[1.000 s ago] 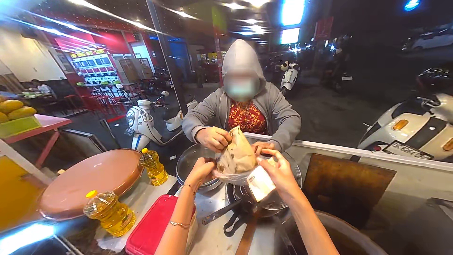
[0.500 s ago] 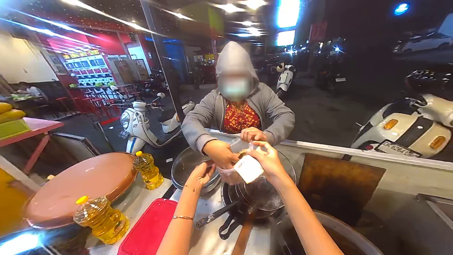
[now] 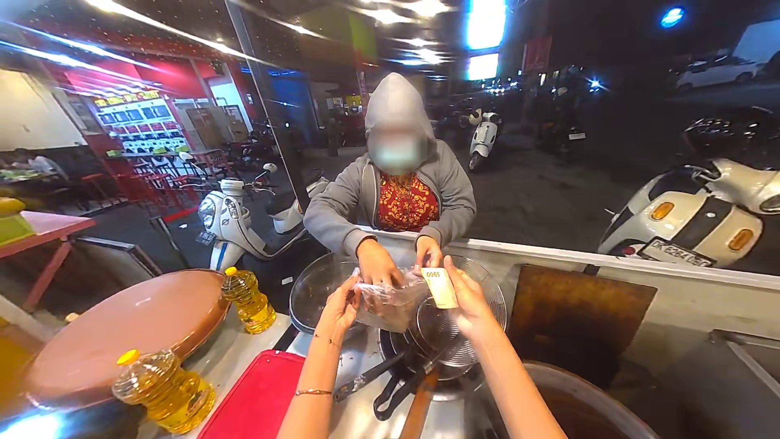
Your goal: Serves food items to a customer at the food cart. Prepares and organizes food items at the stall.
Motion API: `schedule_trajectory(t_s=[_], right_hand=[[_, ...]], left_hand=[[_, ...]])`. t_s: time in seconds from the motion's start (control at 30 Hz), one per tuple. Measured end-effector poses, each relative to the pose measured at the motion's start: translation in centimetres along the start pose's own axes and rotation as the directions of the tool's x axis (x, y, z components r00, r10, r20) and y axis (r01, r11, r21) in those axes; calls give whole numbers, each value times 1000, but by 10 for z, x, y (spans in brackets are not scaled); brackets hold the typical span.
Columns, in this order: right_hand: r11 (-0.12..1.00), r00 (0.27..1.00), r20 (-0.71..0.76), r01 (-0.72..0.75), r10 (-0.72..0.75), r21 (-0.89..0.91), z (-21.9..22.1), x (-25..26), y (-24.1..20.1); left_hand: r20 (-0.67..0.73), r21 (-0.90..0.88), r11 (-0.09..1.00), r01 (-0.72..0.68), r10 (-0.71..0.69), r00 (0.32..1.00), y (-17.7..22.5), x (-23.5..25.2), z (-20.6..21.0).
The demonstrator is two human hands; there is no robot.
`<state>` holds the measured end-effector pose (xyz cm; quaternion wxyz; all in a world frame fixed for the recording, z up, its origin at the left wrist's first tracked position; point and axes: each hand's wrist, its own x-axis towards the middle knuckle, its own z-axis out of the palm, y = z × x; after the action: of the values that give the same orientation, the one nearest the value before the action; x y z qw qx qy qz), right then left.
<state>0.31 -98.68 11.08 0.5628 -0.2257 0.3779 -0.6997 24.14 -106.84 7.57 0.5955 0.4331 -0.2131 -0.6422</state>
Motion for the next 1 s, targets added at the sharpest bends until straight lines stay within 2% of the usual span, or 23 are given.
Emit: schedule_trajectory(t_s=[0.1, 0.17, 0.27, 0.37, 0.53, 0.63, 0.7, 0.77, 0.8, 0.83, 0.9, 1.0], right_hand=[[991, 997, 52, -65, 59, 120, -1, -1, 11], [984, 995, 28, -97, 94, 152, 3, 0, 18], [970, 988, 76, -146, 134, 193, 6, 8, 29], [984, 991, -59, -108, 117, 140, 14, 10, 39], [939, 965, -187, -114, 182, 325, 17, 20, 56], [967, 936, -317, -73, 150, 242, 24, 28, 63], [988, 929, -362, -27, 80, 150, 30, 35, 68], [999, 916, -399, -8, 23, 41, 33, 38, 71], [1000, 921, -390, -14, 7, -15, 34, 37, 71], [997, 925, -379, -14, -15, -74, 34, 36, 70], [994, 940, -341, -12, -27, -113, 36, 31, 67], [1000, 976, -218, -6, 3, -15, 37, 30, 62]], left_hand=[[-20, -49, 999, 0, -1, 1000, -1, -1, -6], [-46, -63, 998, -12, 9, 999, 0, -6, -6], [-65, -58, 998, -27, 23, 998, -4, -14, -4], [-48, -48, 998, -50, 48, 998, -17, -19, -6], [-49, -54, 993, -102, 99, 994, -35, -38, -1], [-32, -21, 996, -88, 88, 996, -48, -55, 5], [132, 113, 991, -69, 54, 990, -56, -74, 10], [339, 255, 964, -79, -12, 941, -66, -88, 14], [391, 317, 942, -112, -23, 920, -71, -92, 19], [401, 358, 922, -147, -9, 916, -75, -94, 27], [330, 381, 906, -186, 55, 942, -82, -93, 43], [176, 335, 921, -201, 148, 973, -84, -84, 63]])
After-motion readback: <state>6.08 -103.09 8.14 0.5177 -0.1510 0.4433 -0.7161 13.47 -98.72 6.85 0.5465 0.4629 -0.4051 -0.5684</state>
